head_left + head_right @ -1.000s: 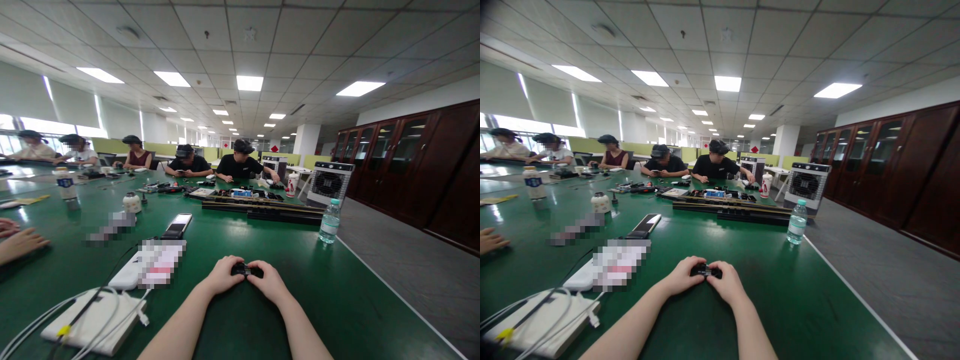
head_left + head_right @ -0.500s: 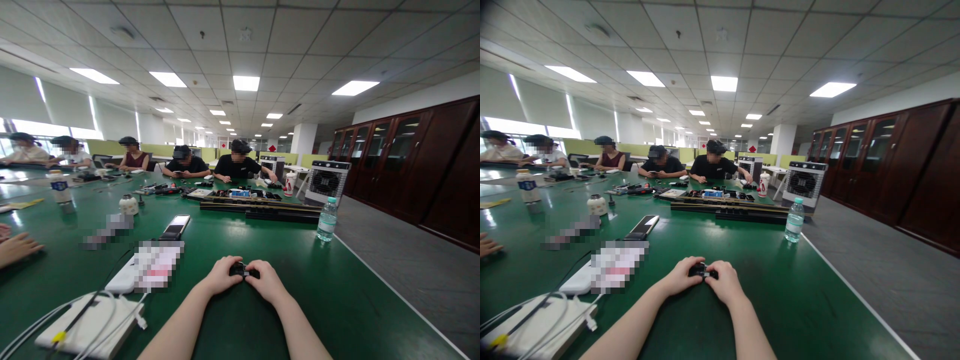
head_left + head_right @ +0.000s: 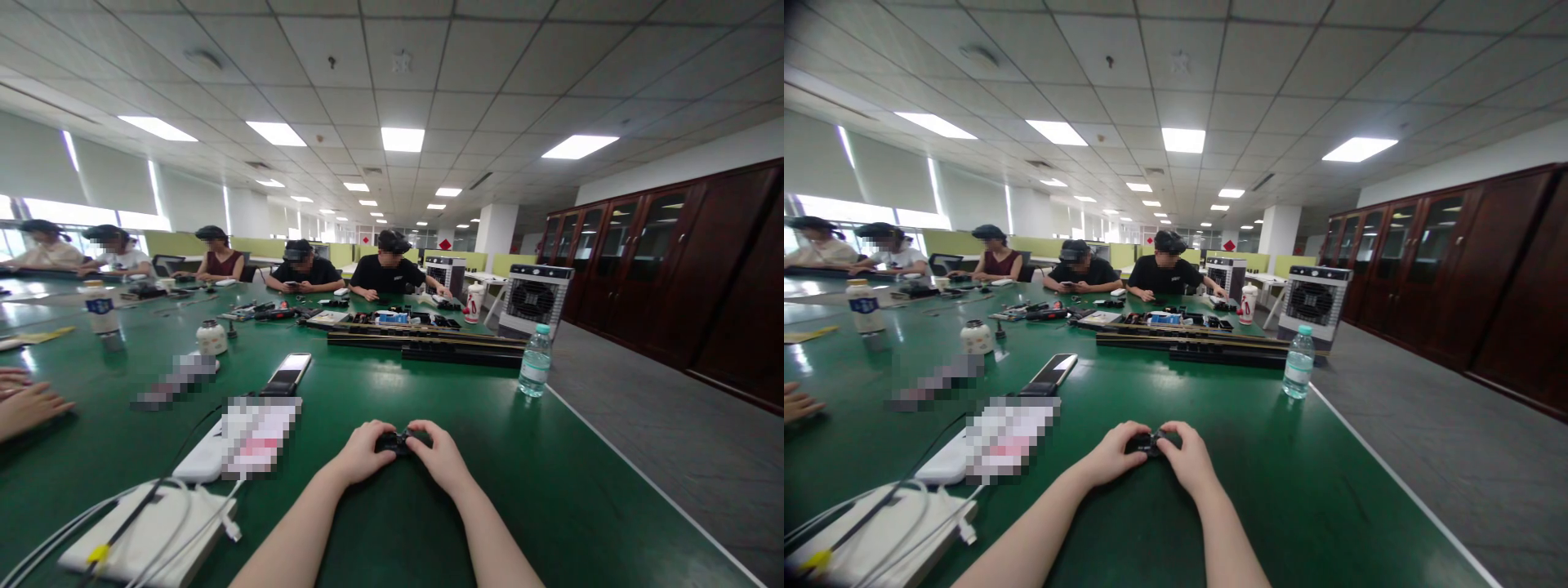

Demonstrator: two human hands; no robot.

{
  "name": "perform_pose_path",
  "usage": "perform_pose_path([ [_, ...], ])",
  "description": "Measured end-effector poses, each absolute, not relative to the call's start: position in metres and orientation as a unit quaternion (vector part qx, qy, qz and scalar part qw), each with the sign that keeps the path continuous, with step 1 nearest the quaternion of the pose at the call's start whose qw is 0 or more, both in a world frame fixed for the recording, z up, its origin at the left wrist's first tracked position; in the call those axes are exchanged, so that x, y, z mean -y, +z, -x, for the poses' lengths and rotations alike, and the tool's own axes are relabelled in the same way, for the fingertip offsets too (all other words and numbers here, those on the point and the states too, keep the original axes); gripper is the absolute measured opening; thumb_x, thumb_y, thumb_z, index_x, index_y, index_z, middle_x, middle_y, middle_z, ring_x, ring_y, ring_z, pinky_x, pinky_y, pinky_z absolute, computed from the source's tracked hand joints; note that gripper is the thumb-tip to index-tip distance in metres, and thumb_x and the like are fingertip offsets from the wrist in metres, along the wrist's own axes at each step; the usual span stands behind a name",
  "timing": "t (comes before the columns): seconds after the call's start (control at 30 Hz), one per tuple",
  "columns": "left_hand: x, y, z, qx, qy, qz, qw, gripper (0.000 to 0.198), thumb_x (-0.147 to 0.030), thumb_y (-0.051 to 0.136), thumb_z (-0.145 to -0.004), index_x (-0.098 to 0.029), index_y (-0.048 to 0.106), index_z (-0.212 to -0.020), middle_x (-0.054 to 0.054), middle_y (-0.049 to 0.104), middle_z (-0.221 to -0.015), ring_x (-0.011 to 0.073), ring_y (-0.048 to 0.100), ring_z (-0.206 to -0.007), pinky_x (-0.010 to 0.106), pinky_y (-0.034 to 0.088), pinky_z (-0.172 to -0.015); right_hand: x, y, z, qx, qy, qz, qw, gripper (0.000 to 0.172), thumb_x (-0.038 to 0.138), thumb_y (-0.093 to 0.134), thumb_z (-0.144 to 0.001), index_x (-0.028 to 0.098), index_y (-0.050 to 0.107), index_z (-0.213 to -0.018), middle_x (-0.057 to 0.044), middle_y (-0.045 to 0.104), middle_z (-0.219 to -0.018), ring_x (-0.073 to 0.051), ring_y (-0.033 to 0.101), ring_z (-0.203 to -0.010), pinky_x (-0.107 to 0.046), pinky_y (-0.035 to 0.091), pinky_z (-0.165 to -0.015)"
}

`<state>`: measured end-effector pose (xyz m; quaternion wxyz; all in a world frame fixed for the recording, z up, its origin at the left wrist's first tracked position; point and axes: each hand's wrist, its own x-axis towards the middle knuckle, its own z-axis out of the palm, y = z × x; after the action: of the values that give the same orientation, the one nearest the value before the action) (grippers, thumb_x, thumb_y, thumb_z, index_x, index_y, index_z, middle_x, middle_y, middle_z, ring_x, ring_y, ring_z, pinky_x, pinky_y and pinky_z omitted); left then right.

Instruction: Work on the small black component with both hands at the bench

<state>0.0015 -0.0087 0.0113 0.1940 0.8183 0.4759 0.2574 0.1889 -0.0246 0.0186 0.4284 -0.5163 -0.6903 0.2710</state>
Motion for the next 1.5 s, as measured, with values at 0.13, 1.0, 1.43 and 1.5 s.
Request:
perform_pose_path([
  [0.13, 0.009, 0.012, -0.001, -0.479, 0.255, -0.815, 0.205, 0.041, -0.027, 0.061, -0.070, -0.020, 0.058, -0.110, 0.005, 0.062, -0.108, 0.0228, 0.055, -0.102, 0.034, 0.042, -0.091, 0.018, 0.015, -0.191, 0.629, 0.335, 0.491, 0.501, 0.025, 0.035, 0.061, -0.068, 0.018, 0.065, -0.086, -0.007, 0.069, -0.089, -0.023, 0.062, -0.088, -0.037, 0.046, -0.082],
  [1.0, 0.008, 0.010, -0.001, -0.476, 0.267, -0.811, 0.211, 0.043, -0.024, 0.062, -0.069, -0.018, 0.058, -0.112, 0.007, 0.062, -0.111, 0.0228, 0.055, -0.104, 0.033, 0.041, -0.094, 0.017, 0.026, -0.200, 0.135, 0.632, 0.430, 0.631, 0.007, 0.020, 0.062, -0.075, 0.015, 0.060, -0.071, -0.001, 0.066, -0.062, -0.006, 0.056, -0.046, -0.015, 0.042, -0.041],
  [1.43, 0.012, 0.016, -0.002, -0.480, 0.260, -0.809, 0.219, 0.045, -0.026, 0.061, -0.069, -0.020, 0.058, -0.114, 0.006, 0.062, -0.112, 0.0233, 0.054, -0.105, 0.034, 0.040, -0.094, 0.017, 0.025, -0.196, 0.368, 0.487, 0.487, 0.625, 0.048, 0.048, 0.068, -0.062, 0.021, 0.059, -0.100, -0.008, 0.069, -0.099, -0.019, 0.066, -0.078, -0.025, 0.049, -0.056],
  [1.5, 0.011, 0.015, -0.001, -0.479, 0.258, -0.810, 0.217, 0.045, -0.026, 0.061, -0.069, -0.019, 0.058, -0.114, 0.006, 0.062, -0.111, 0.0233, 0.054, -0.104, 0.034, 0.041, -0.094, 0.017, 0.024, -0.193, 0.427, 0.447, 0.493, 0.612, 0.048, 0.049, 0.069, -0.060, 0.018, 0.060, -0.097, -0.009, 0.069, -0.096, -0.021, 0.065, -0.081, -0.028, 0.050, -0.060],
])
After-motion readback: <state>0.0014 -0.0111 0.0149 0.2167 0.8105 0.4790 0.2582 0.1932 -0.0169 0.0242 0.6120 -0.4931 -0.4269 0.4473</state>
